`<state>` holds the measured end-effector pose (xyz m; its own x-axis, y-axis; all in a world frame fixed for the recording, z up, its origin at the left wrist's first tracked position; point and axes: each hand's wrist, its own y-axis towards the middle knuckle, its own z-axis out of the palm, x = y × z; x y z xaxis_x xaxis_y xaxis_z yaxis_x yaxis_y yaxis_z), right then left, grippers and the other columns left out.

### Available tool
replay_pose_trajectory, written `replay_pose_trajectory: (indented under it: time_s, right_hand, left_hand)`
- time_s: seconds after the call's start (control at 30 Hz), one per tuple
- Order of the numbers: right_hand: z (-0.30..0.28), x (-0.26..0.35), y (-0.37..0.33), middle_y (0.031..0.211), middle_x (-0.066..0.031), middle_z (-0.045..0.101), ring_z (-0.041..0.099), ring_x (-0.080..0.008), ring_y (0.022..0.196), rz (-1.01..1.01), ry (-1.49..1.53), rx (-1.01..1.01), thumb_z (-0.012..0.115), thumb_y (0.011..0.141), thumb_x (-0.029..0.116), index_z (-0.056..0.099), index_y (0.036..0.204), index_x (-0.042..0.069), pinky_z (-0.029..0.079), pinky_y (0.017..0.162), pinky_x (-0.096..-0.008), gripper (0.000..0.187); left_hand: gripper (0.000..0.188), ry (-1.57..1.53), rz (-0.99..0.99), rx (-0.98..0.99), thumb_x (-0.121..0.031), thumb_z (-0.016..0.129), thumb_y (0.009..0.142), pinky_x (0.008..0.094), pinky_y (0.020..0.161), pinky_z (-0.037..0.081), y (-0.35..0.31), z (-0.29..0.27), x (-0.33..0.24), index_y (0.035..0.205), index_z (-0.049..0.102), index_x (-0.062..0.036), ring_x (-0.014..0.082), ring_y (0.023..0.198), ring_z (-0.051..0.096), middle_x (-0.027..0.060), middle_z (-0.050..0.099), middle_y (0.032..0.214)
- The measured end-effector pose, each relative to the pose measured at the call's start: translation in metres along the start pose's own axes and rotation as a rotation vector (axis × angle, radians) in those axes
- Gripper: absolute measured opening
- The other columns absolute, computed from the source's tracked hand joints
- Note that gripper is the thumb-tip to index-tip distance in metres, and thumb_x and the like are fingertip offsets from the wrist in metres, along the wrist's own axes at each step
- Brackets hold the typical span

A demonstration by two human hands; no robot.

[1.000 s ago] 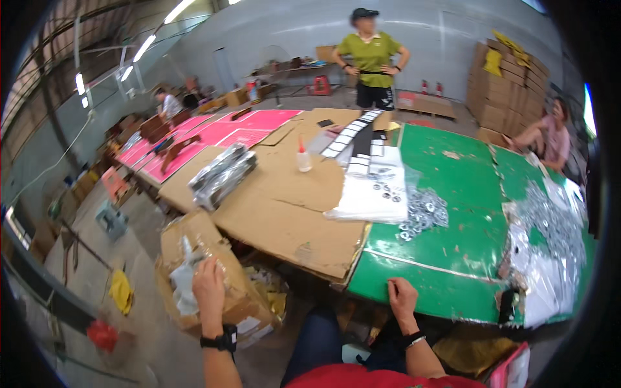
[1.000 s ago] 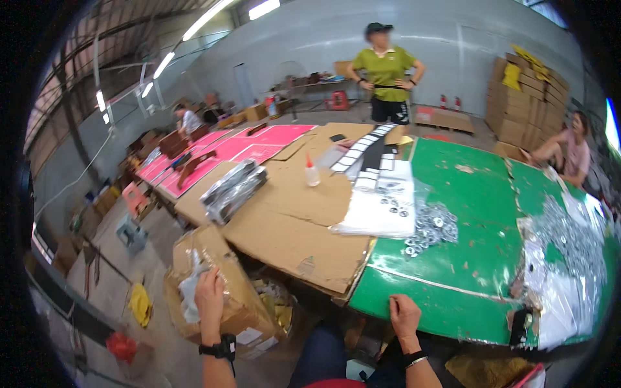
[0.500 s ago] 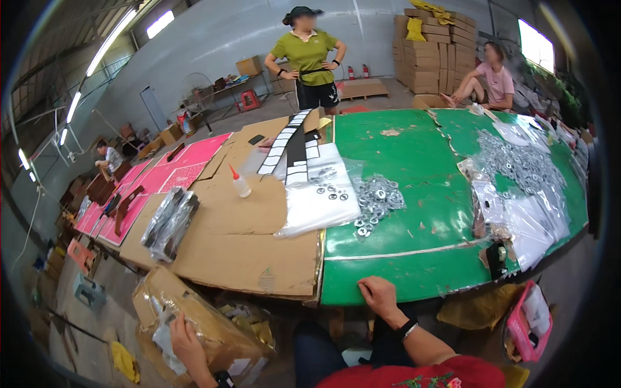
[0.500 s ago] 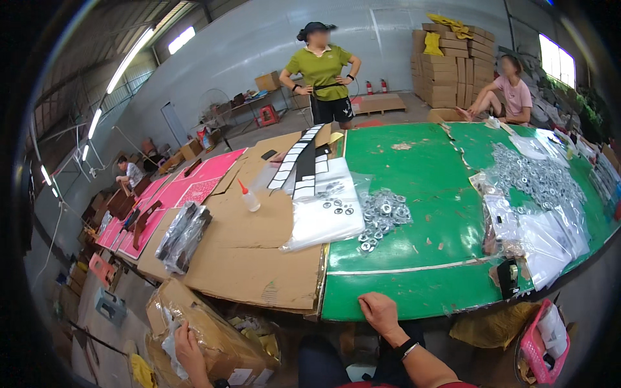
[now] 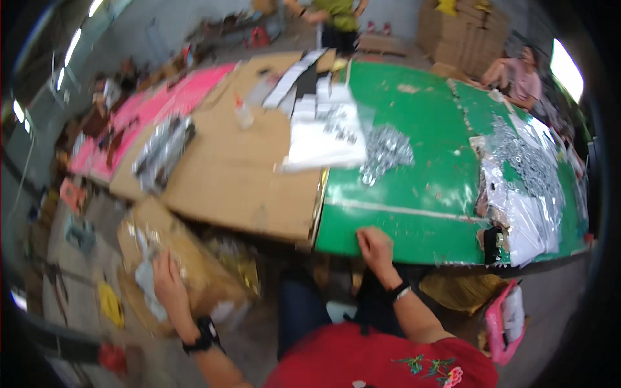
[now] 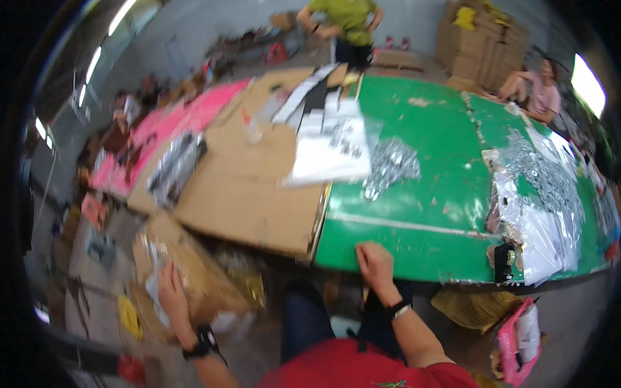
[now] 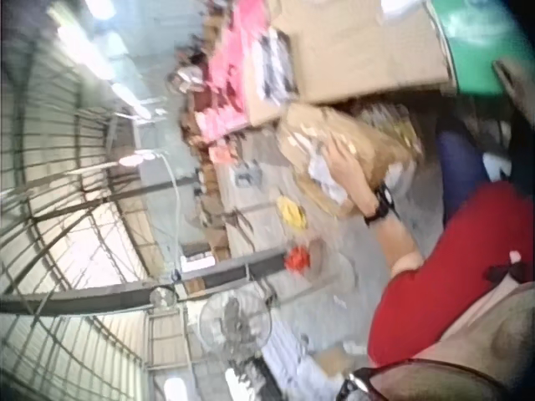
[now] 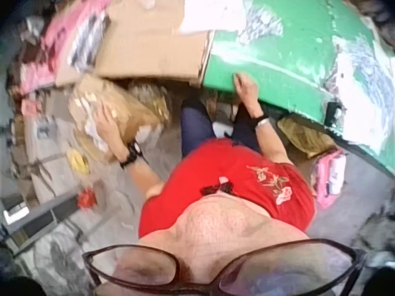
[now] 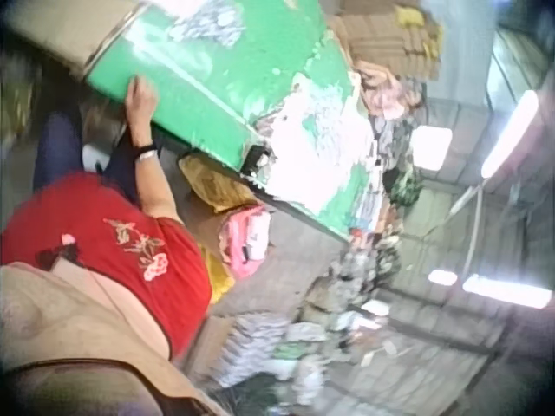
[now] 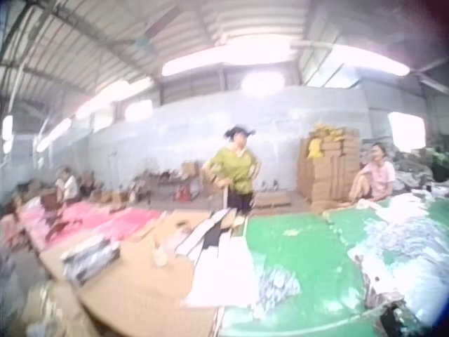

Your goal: The recorder is walking around a factory environment, observing other workers and briefly adjusting glasses.

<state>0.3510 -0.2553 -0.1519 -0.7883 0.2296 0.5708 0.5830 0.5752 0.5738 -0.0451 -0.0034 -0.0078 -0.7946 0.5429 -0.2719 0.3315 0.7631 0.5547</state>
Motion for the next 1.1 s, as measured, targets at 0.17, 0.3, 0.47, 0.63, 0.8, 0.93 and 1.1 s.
replay_pose_trajectory:
  time_s: [0.17,0.3,0.47,0.63,0.8,0.93,1.1]
  right_hand:
    - [-0.003,0.001,0.008,0.087,-0.0132,0.068,0.066,-0.0321,0.077,0.091,-0.012,0.068,0.067,0.095,0.013,0.070,0.098,0.006,0.051,0.068,-0.0410,0.008]
    - [-0.005,-0.004,0.001,0.084,-0.0119,0.068,0.066,-0.0298,0.073,0.077,-0.017,0.044,0.068,0.095,0.013,0.071,0.096,0.007,0.051,0.066,-0.0386,0.007]
    - [-0.010,-0.003,-0.003,0.085,-0.0126,0.069,0.067,-0.0302,0.074,0.089,-0.060,0.025,0.069,0.095,0.014,0.071,0.096,0.007,0.052,0.067,-0.0391,0.008]
    - [-0.002,-0.001,0.005,0.086,-0.0105,0.070,0.068,-0.0312,0.077,0.002,-0.108,-0.002,0.069,0.093,0.017,0.071,0.095,0.010,0.053,0.068,-0.0409,0.008]
    - [-0.002,-0.004,0.003,0.087,-0.0097,0.070,0.069,-0.0304,0.078,0.036,-0.134,0.010,0.068,0.093,0.018,0.070,0.094,0.011,0.054,0.068,-0.0407,0.007]
    - [0.000,0.000,-0.001,0.085,-0.0084,0.069,0.068,-0.0302,0.078,-0.005,-0.088,-0.029,0.067,0.093,0.018,0.070,0.093,0.012,0.053,0.068,-0.0406,0.006]
    - [0.002,-0.003,0.000,0.083,-0.0085,0.068,0.067,-0.0307,0.076,-0.027,-0.075,-0.034,0.067,0.093,0.018,0.068,0.092,0.012,0.053,0.067,-0.0417,0.007]
  left_hand:
    - [0.031,-0.030,-0.047,0.036,-0.017,0.050,0.106,0.0420,0.097,0.049,0.016,-0.008,-0.019,0.131,0.064,-0.0059,0.0370,0.114,0.062,0.0158,0.064,0.127]
    - [0.031,-0.055,-0.079,0.020,-0.019,0.050,0.106,0.0425,0.096,0.049,0.007,-0.012,-0.025,0.131,0.065,-0.0071,0.0368,0.115,0.063,0.0153,0.064,0.127]
    - [0.032,-0.053,-0.047,0.027,-0.021,0.050,0.107,0.0419,0.097,0.049,0.003,-0.008,-0.017,0.133,0.065,-0.0080,0.0361,0.116,0.063,0.0148,0.065,0.128]
    - [0.033,-0.058,0.018,0.028,-0.021,0.050,0.107,0.0412,0.097,0.049,0.008,-0.014,-0.008,0.133,0.065,-0.0074,0.0360,0.116,0.063,0.0152,0.065,0.127]
    - [0.033,-0.019,0.011,0.052,-0.019,0.049,0.107,0.0406,0.097,0.049,0.015,-0.011,-0.013,0.133,0.065,-0.0067,0.0364,0.114,0.063,0.0158,0.065,0.126]
    - [0.033,-0.026,0.067,0.008,-0.019,0.048,0.107,0.0410,0.097,0.048,0.012,-0.006,-0.002,0.133,0.065,-0.0061,0.0365,0.112,0.063,0.0160,0.065,0.124]
    - [0.033,-0.048,0.084,0.016,-0.019,0.049,0.107,0.0417,0.097,0.048,0.016,-0.004,0.004,0.133,0.065,-0.0056,0.0360,0.113,0.062,0.0165,0.066,0.123]
